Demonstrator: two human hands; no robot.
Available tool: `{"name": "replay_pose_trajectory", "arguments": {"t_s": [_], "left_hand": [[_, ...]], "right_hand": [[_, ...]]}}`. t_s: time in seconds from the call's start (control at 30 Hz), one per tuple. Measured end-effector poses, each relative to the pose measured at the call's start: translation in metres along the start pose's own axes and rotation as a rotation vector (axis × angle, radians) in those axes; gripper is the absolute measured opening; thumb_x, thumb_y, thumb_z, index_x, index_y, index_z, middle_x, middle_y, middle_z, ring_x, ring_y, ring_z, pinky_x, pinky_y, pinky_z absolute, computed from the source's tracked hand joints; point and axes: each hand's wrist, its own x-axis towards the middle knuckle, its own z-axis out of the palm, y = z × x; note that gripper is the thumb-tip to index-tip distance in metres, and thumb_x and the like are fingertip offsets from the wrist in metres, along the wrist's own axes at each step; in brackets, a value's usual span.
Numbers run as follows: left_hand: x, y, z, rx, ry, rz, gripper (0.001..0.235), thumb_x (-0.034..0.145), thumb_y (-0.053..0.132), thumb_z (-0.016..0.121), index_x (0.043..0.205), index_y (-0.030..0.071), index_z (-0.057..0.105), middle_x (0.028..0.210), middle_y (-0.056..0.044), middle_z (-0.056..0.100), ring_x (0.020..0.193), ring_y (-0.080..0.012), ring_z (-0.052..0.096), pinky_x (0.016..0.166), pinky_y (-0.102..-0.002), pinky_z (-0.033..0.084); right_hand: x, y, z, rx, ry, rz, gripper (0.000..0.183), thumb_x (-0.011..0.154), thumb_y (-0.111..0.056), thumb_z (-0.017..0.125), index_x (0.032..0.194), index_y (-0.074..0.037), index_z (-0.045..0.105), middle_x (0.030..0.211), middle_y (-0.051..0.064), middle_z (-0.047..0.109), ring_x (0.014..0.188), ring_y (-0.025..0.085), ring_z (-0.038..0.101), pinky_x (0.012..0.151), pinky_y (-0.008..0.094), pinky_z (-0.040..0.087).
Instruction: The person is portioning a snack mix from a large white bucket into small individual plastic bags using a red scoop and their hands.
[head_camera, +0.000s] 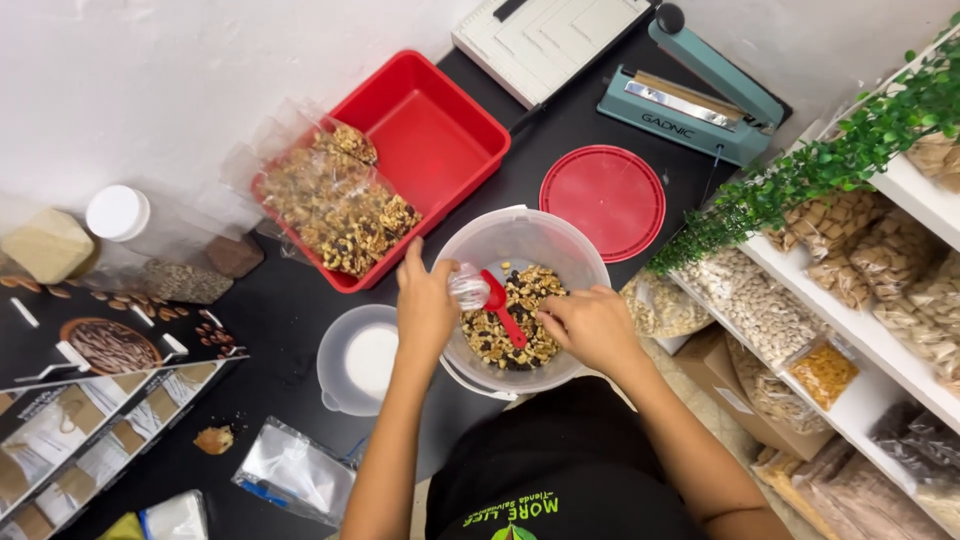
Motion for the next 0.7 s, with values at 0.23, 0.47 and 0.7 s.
{"name": "replay_pose_trajectory", "arguments": {"t_s": [0.23,0.47,0.7], "left_hand": [[-0.005,0.013,0.014,0.105,-0.107,0.029,0.047,0.075,-0.005,0.064,0.113,0.021,0.074,0.12,-0.01,0.063,0.108,-0.0337,0.063,0.071,-0.049,0.062],[-0.071,0.092,0.025,0.301,0.25,0.378,0.013,0.09,0.014,0.066,0.101,0.015,0.074,0.108,-0.013,0.062,0.09,-0.0286,0.06,0.055,-0.033,0.055],[-0.09,0.084,0.05,0.351,0.395,0.569,0.011,0.093,0.008,0.06,0.097,0.012,0.07,0.116,-0.016,0.064,0.082,-0.0281,0.06,0.059,-0.029,0.053]], "right_hand": [[-0.032,0.017,0.014,-0.105,-0.086,0.08,0.018,0.094,-0.044,0.061,0.087,-0.03,0.071,0.064,-0.004,0.072,0.07,0.016,0.072,0.074,0.032,0.052],[-0.038,0.013,0.012,0.473,-0.62,0.261,0.026,0.09,-0.026,0.068,0.11,-0.009,0.069,0.098,0.018,0.078,0.102,0.039,0.074,0.086,0.051,0.058],[-0.046,0.014,0.046,0.381,-0.464,0.343,0.032,0.09,-0.022,0.061,0.119,-0.009,0.056,0.091,0.018,0.074,0.089,0.041,0.071,0.073,0.054,0.055]]}}
